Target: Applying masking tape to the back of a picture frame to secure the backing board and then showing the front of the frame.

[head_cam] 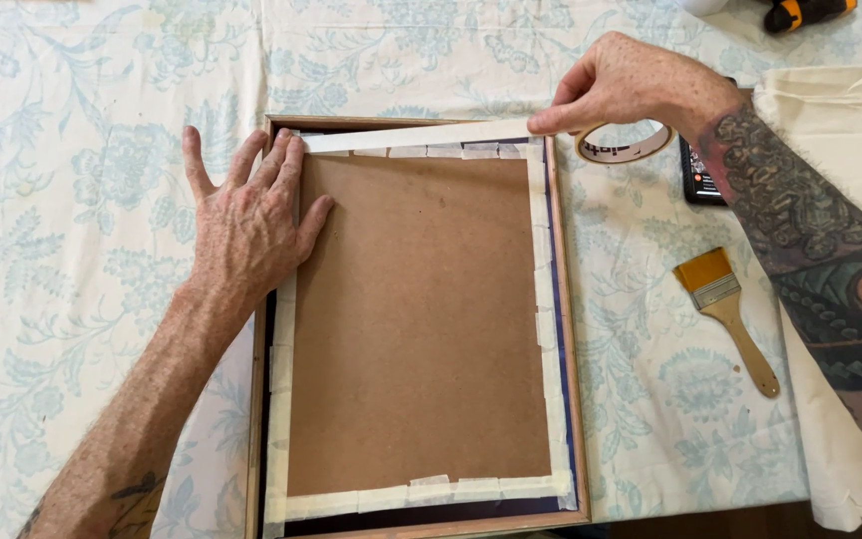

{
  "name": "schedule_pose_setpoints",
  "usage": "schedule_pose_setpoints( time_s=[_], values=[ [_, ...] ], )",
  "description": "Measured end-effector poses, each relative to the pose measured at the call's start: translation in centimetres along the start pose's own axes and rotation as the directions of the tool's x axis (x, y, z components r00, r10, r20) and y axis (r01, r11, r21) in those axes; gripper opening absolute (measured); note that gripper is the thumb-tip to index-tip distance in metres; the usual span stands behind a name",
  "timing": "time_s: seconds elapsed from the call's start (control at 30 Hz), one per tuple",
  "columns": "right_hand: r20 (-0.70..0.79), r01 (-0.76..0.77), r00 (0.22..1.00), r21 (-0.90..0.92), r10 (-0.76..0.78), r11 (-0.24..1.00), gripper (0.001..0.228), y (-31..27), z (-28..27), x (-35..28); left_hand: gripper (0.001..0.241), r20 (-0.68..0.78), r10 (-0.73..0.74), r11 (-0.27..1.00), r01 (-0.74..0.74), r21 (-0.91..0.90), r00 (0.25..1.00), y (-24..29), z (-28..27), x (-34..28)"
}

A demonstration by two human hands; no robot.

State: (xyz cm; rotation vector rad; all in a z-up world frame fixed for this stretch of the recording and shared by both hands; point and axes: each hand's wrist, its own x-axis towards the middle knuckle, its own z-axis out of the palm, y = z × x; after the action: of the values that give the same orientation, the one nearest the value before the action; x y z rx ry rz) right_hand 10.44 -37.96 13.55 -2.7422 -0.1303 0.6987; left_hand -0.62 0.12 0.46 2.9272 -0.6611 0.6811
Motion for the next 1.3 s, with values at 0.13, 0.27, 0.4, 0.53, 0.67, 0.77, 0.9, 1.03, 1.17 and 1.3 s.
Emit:
schedule_pose_setpoints(
  time_s=[0.13,0.27,0.4,0.53,0.67,0.77,0.9,1.03,1.17,1.3],
  values=[
    [-0.003,-0.002,1.000,-0.051,0.002,0.999,0.042,-0.7,-0.2,-0.2,0.065,-0.010,0.008,0.999,-0.008,0.038,1.000,0.3,-0.2,0.0],
    [-0.017,-0.027,1.000,-0.144,0.024,0.989,0.043,-1.1,0.2,0.3,0.066,-0.032,0.027,0.997,-0.024,0.073,0.999,0.1,-0.2,-0.1],
    [-0.011,-0.050,0.999,-0.271,0.049,0.961,0.047,-0.4,1.3,1.5,0.069,-0.017,0.045,0.982,-0.041,0.185,0.999,-0.2,0.1,-0.4],
    [-0.005,-0.034,0.999,-0.258,0.034,0.966,0.047,0.8,2.5,2.8,0.068,-0.011,0.045,0.970,-0.041,0.238,0.999,-0.3,0.4,-0.6],
    [0.003,0.009,1.000,-0.296,-0.008,0.955,0.050,1.9,3.1,3.7,0.070,-0.004,0.048,0.953,-0.045,0.301,0.999,-0.3,0.6,-0.6],
    [0.004,0.015,1.000,-0.299,-0.015,0.954,0.051,2.1,3.5,4.4,0.069,-0.011,0.058,0.960,-0.052,0.274,0.998,-0.5,0.2,-0.6],
    [0.025,-0.011,0.999,-0.320,0.020,0.947,0.053,2.1,3.6,4.5,0.068,-0.018,0.058,0.979,-0.053,0.196,0.998,-0.4,0.3,-0.7],
    [0.033,-0.018,0.999,-0.310,0.030,0.951,0.052,1.8,3.4,4.2,0.070,0.001,0.059,0.969,-0.058,0.239,0.998,-0.5,0.4,-0.6],
    [0.024,-0.035,0.999,-0.328,0.045,0.944,0.054,1.7,3.6,4.3,0.068,-0.011,0.057,0.977,-0.054,0.208,0.998,-0.5,0.3,-0.6],
    [0.003,-0.044,0.999,-0.347,0.048,0.937,0.055,1.4,3.6,4.1,0.067,-0.036,0.071,0.983,-0.064,0.169,0.997,-0.6,0.3,-0.5]
  ],
)
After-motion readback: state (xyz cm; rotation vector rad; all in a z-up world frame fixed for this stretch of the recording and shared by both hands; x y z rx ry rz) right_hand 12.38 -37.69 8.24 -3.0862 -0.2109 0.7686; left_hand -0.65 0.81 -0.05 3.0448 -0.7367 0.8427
